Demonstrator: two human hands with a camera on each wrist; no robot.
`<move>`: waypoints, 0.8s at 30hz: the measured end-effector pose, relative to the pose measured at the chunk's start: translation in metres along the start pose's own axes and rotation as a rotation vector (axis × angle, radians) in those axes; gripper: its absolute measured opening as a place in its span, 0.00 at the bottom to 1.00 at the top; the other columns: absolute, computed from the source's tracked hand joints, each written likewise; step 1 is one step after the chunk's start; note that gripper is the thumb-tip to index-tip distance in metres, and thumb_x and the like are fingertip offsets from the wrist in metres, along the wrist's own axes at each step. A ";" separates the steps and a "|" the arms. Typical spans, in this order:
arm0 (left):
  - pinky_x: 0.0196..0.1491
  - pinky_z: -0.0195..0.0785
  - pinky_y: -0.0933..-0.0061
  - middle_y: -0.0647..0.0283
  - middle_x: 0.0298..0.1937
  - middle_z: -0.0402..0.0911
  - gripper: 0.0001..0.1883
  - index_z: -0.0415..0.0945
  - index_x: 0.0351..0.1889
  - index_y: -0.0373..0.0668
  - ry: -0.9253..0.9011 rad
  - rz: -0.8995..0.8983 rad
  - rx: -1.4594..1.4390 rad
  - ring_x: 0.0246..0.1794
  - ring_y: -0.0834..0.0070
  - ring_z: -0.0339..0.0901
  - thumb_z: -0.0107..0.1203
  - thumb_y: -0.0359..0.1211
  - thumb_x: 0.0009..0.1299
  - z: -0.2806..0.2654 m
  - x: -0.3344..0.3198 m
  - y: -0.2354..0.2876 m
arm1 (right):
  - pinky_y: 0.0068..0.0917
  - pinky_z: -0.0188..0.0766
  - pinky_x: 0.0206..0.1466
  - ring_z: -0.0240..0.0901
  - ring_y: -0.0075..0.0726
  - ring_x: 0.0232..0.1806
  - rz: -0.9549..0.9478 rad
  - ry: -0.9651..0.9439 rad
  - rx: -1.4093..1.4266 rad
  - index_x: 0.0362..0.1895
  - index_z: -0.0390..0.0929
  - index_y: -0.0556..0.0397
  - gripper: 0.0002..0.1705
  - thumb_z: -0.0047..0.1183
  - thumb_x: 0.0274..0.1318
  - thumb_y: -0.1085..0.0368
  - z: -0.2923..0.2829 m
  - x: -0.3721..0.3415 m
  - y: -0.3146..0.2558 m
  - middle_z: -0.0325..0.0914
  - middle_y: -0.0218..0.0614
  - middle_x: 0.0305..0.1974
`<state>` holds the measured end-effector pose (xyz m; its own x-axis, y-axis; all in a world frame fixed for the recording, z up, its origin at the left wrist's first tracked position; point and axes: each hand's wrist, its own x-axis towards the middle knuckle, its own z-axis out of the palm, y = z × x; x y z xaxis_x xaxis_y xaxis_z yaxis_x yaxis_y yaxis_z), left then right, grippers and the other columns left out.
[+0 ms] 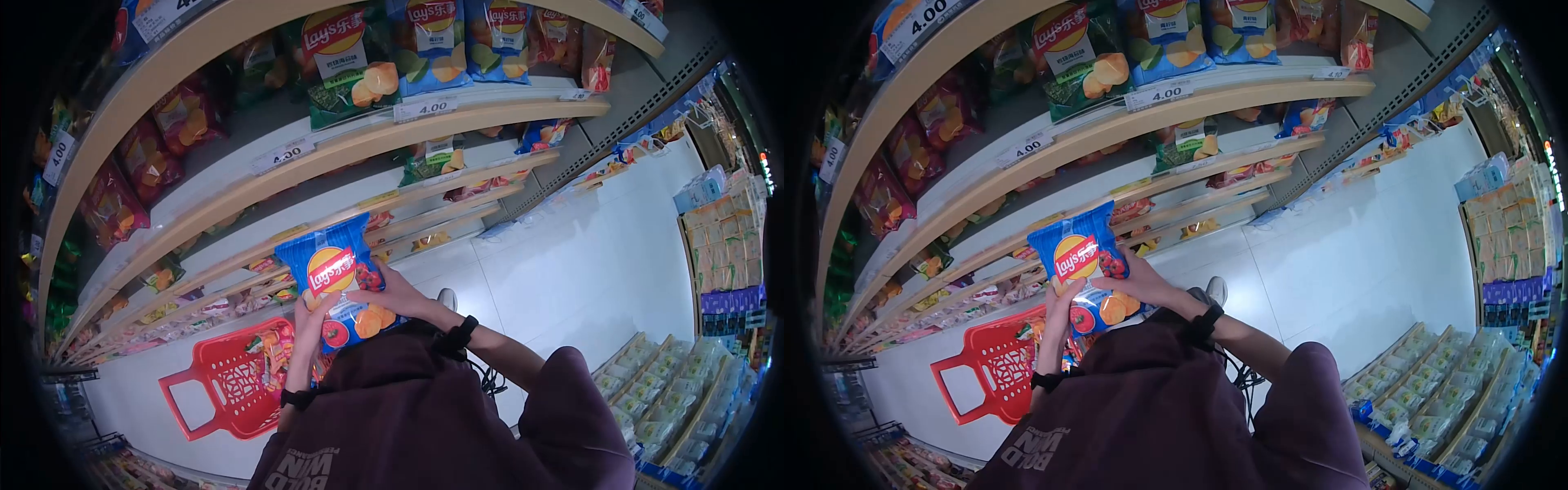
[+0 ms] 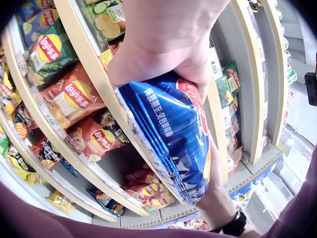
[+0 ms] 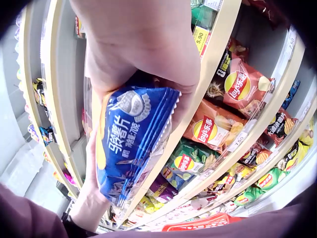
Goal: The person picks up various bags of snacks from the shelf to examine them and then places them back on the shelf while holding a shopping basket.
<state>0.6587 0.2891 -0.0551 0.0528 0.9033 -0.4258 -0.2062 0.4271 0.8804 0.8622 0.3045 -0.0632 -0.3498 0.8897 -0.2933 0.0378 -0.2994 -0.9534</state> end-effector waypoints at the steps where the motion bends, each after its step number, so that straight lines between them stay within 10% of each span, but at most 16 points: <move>1: 0.43 0.74 0.75 0.59 0.45 0.80 0.26 0.69 0.54 0.34 0.018 -0.034 -0.009 0.40 0.76 0.80 0.63 0.37 0.63 0.006 0.001 0.001 | 0.30 0.64 0.62 0.69 0.37 0.58 -0.002 0.003 0.075 0.66 0.53 0.64 0.54 0.68 0.44 0.46 -0.004 -0.002 0.000 0.70 0.47 0.57; 24: 0.52 0.72 0.71 0.53 0.57 0.73 0.35 0.59 0.64 0.34 -0.166 -0.227 -0.001 0.53 0.70 0.76 0.60 0.45 0.66 0.253 0.005 -0.045 | 0.21 0.70 0.48 0.70 0.27 0.48 -0.044 0.290 0.311 0.62 0.63 0.58 0.31 0.52 0.63 0.51 -0.225 -0.138 0.032 0.74 0.38 0.49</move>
<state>0.9159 0.2852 -0.0442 0.2572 0.7791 -0.5717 -0.1721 0.6191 0.7662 1.1220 0.2494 -0.0688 -0.0655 0.9507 -0.3032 -0.2709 -0.3094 -0.9115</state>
